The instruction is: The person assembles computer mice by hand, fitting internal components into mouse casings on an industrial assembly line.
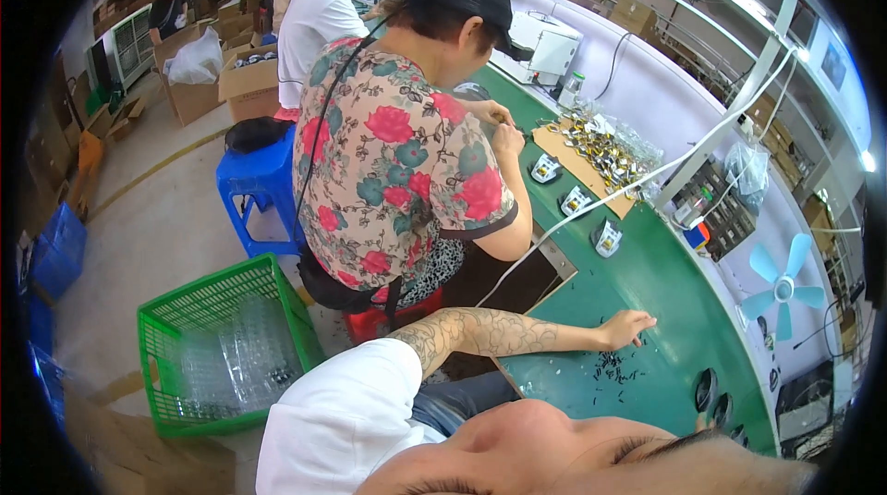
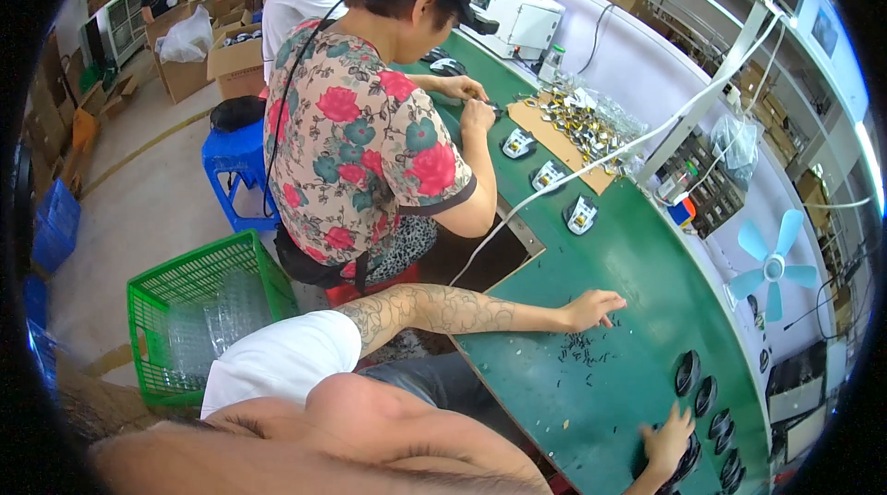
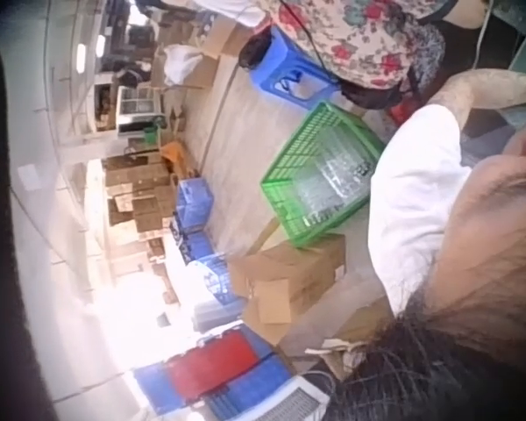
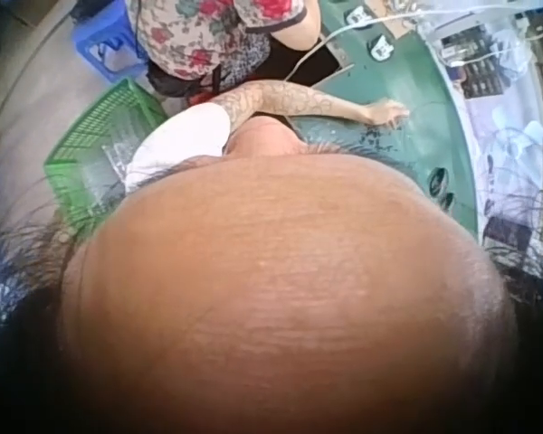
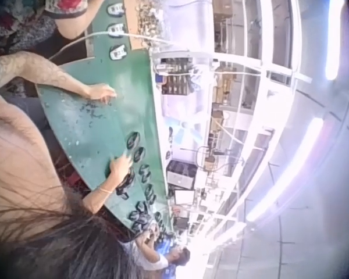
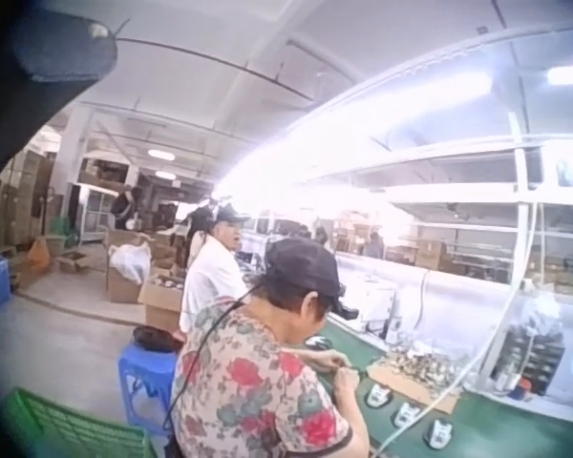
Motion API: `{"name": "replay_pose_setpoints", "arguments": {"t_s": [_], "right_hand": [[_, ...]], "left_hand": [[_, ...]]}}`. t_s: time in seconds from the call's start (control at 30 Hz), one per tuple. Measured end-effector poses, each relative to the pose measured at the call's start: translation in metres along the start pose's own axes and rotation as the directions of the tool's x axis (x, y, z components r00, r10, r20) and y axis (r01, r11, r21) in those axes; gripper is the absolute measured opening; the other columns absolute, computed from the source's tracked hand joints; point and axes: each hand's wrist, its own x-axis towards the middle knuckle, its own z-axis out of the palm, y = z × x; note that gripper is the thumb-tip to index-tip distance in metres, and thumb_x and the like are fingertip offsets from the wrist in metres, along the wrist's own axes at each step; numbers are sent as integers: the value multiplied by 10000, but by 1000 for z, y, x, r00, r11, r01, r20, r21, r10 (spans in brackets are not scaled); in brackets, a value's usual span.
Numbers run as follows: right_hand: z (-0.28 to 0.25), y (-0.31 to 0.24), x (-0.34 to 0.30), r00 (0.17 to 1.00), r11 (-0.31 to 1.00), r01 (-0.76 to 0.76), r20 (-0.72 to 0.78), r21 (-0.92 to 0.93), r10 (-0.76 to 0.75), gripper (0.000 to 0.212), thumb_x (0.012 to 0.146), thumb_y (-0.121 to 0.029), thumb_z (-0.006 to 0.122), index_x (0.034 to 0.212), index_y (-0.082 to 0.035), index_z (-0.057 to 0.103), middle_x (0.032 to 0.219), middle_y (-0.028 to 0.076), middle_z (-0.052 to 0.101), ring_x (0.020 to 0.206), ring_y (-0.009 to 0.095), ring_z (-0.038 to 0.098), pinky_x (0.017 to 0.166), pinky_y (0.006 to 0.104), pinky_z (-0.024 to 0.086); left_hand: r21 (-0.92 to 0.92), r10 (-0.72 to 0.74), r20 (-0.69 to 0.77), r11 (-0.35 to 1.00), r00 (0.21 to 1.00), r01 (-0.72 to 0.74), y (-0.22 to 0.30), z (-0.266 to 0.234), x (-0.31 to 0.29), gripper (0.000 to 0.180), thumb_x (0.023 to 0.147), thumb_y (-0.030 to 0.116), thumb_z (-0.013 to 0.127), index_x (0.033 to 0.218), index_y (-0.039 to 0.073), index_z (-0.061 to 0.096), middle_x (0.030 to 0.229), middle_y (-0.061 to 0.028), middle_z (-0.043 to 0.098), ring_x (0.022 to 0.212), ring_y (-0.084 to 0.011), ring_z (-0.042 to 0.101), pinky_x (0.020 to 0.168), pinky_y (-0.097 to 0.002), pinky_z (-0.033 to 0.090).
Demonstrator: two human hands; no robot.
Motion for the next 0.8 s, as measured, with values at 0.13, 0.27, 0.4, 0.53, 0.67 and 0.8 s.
{"name": "replay_pose_setpoints", "arguments": {"t_s": [0.13,0.27,0.4,0.53,0.67,0.8], "right_hand": [[77,52,24,874,902,-427,224,-69,431,814,618,-297,786,1288,-43,401,1282,178,417,1197,368,374,964,414,384],[76,47,8,987,980,-98,113,-172,119,599,810,-430,572,1314,-156,398,1298,221,408,1099,410,484,860,464,452],[94,80,28,990,975,-96,79,-203,114,523,770,-337,648,1225,-129,493,1201,219,486,1029,382,539,815,435,477],[108,104,53,974,973,-123,162,-194,156,583,718,-354,697,1214,-118,503,1216,209,482,1024,377,547,819,425,479],[129,130,66,940,980,-186,-278,70,198,728,602,-133,731,1248,3,425,1099,193,503,1043,356,471,858,411,418],[27,-2,55,901,974,178,-421,137,-105,677,595,17,659,1235,23,440,1090,175,500,1020,335,486,862,403,413]], "left_hand": [[40,-17,15,999,1000,16,7,11,3,440,913,395,419,1078,10,553,986,-85,597,694,-165,609,551,-268,435],[5,34,-13,999,999,-34,-8,0,4,454,913,401,422,1064,-10,542,967,-91,593,683,-163,608,533,-269,434],[27,7,11,1000,1000,-7,-8,7,9,441,915,397,424,1042,-9,540,964,-90,592,683,-159,606,535,-272,436],[31,-8,13,999,1000,7,-7,9,13,428,916,392,432,1028,-8,534,975,-90,586,677,-154,599,539,-268,438],[26,12,69,1000,998,-14,1,25,21,429,913,390,441,1045,-8,529,995,-88,577,684,-154,596,555,-265,446],[13,19,42,1000,999,-20,-6,6,13,409,911,374,455,1074,4,519,1013,-89,569,707,-152,594,590,-270,458]]}}
